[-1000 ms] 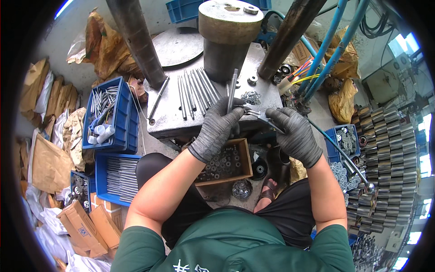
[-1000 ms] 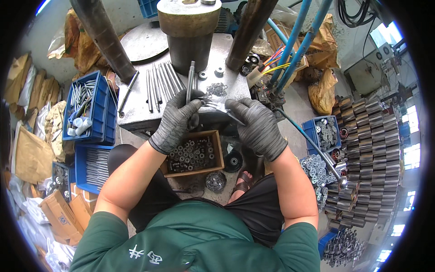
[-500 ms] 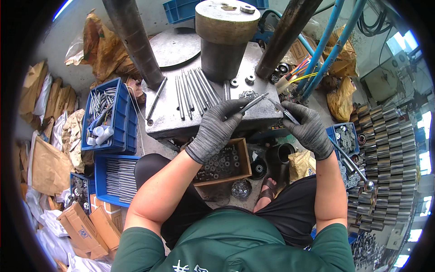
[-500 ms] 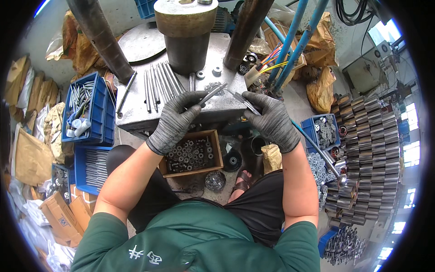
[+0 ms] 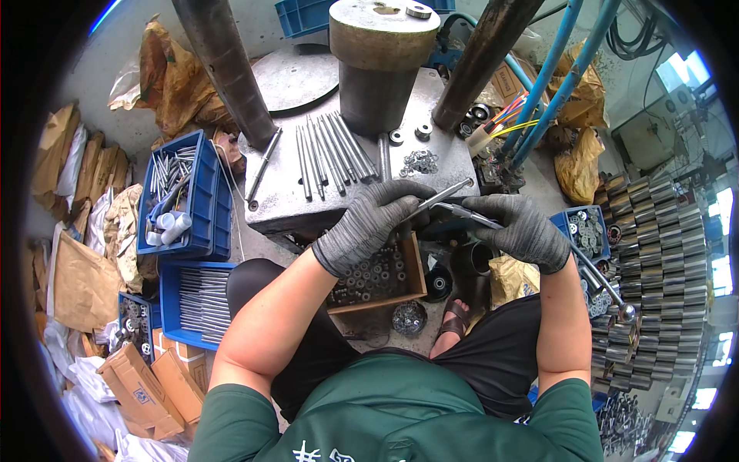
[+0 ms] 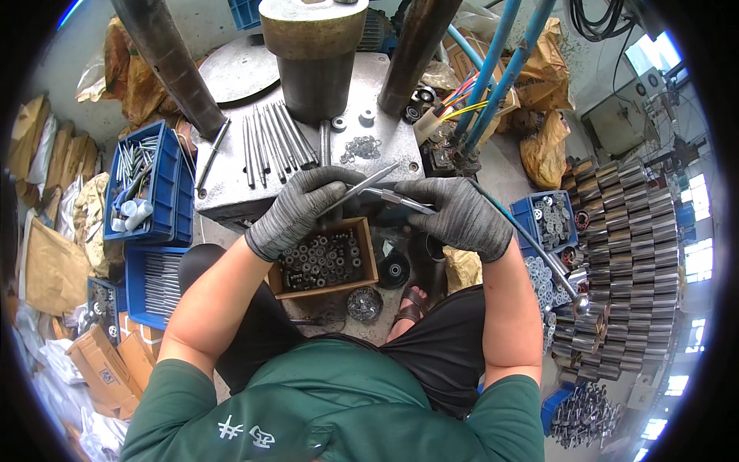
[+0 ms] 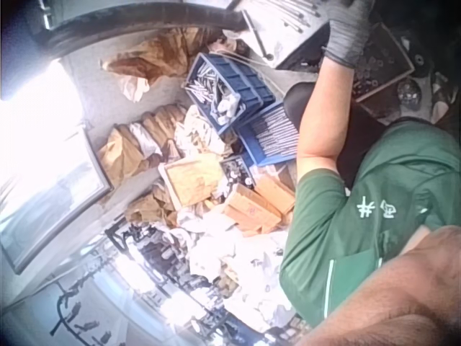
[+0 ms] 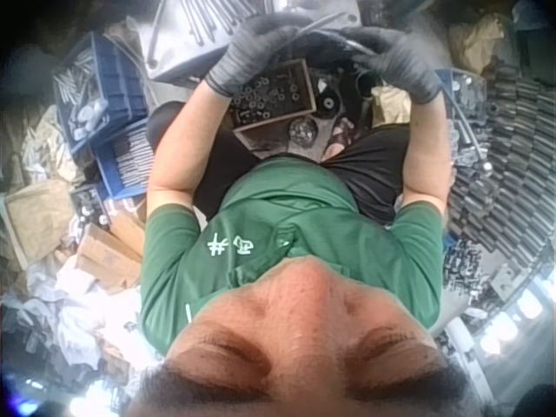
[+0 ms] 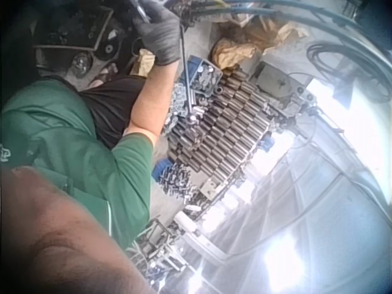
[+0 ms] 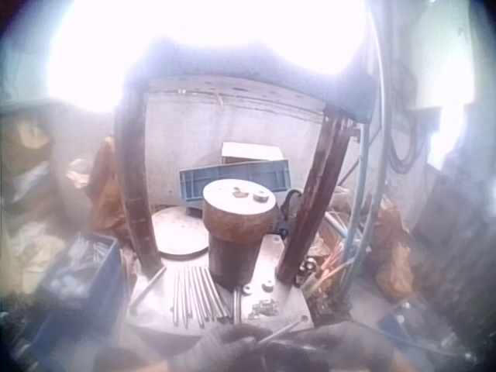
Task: Manually assemble small metal components including rods, spacers, and pins on an industrial workstation.
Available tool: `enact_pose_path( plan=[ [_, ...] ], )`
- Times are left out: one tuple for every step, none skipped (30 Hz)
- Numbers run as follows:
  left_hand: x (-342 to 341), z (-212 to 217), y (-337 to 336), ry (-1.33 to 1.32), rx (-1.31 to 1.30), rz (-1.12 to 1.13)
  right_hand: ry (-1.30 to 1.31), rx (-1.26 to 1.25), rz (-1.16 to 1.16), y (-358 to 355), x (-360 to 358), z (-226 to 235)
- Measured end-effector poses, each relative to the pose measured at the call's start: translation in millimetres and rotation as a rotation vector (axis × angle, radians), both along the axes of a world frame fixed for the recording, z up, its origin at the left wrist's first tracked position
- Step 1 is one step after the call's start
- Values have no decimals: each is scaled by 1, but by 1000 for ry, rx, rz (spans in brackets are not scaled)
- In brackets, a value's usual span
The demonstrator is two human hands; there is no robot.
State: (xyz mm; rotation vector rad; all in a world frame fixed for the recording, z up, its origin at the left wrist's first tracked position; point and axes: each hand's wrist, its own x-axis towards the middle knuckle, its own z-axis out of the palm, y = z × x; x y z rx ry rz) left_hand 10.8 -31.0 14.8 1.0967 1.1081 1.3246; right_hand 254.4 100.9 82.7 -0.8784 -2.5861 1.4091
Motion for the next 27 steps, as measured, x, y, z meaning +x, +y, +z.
enact_pose_path(
  plan=[
    [-1,2,0,-30,-24,-45,-5,12,14,-1,0,1],
    [0,2,0,-28,-20,-44,-4,15,14,-2,1,2],
    [1,0,2,-45,-15,-55,15,22,29,-3,1,1],
    [1,-2,3,-63,-16,-65,31,22,44,-3,0,0],
    [1,-3,3,-64,-17,-64,30,21,46,-3,-2,1],
    [1,-3,4,-107,-51,-77,25,33,62,-4,-4,3],
    [1,-4,4,-152,-85,-91,20,45,78,-5,-5,5],
    [1,-3,3,-152,-85,-90,19,45,78,-5,-5,5],
    [1,-2,3,-200,-128,-99,17,47,91,-4,-5,4],
    [1,-1,2,-248,-169,-109,15,50,102,-3,-4,4],
    [1,2,2,-248,-167,-110,15,52,102,-2,-3,1],
    [0,5,2,-322,-196,-138,88,-21,89,-1,-1,-4],
    [-1,7,1,-396,-226,-164,161,-96,78,0,-1,-8],
    [-2,7,0,-394,-224,-162,163,-95,80,1,-2,-8],
    [-3,6,-2,-445,-215,-190,146,40,152,2,-4,-7],
    [-3,6,-2,-498,-206,-221,125,176,220,3,-5,-7],
    [-2,7,-2,-498,-205,-222,125,177,221,1,-5,-7],
    [-2,9,-2,-511,-210,-221,123,30,163,-2,-5,-6],
    [-3,12,-4,-521,-216,-215,124,-118,110,-5,-6,-5],
    [-4,12,-5,-517,-214,-208,128,-118,117,-6,-8,-3],
    [-5,12,-6,-537,-197,-211,120,-244,98,-8,-10,0],
    [-6,13,-7,-559,-179,-216,109,-369,77,-8,-10,2],
    [-6,14,-8,-554,-176,-208,112,-368,86,-9,-11,1],
    [-7,16,-9,-507,-170,-196,126,-402,79,-10,-11,-2],
    [-9,18,-10,-457,-162,-182,141,-434,75,-9,-12,-3],
    [-11,20,-13,-450,-158,-170,146,-432,89,-9,-12,-4],
    [-14,21,-17,-346,-174,-135,115,-516,49,-9,-11,-5]
  ],
)
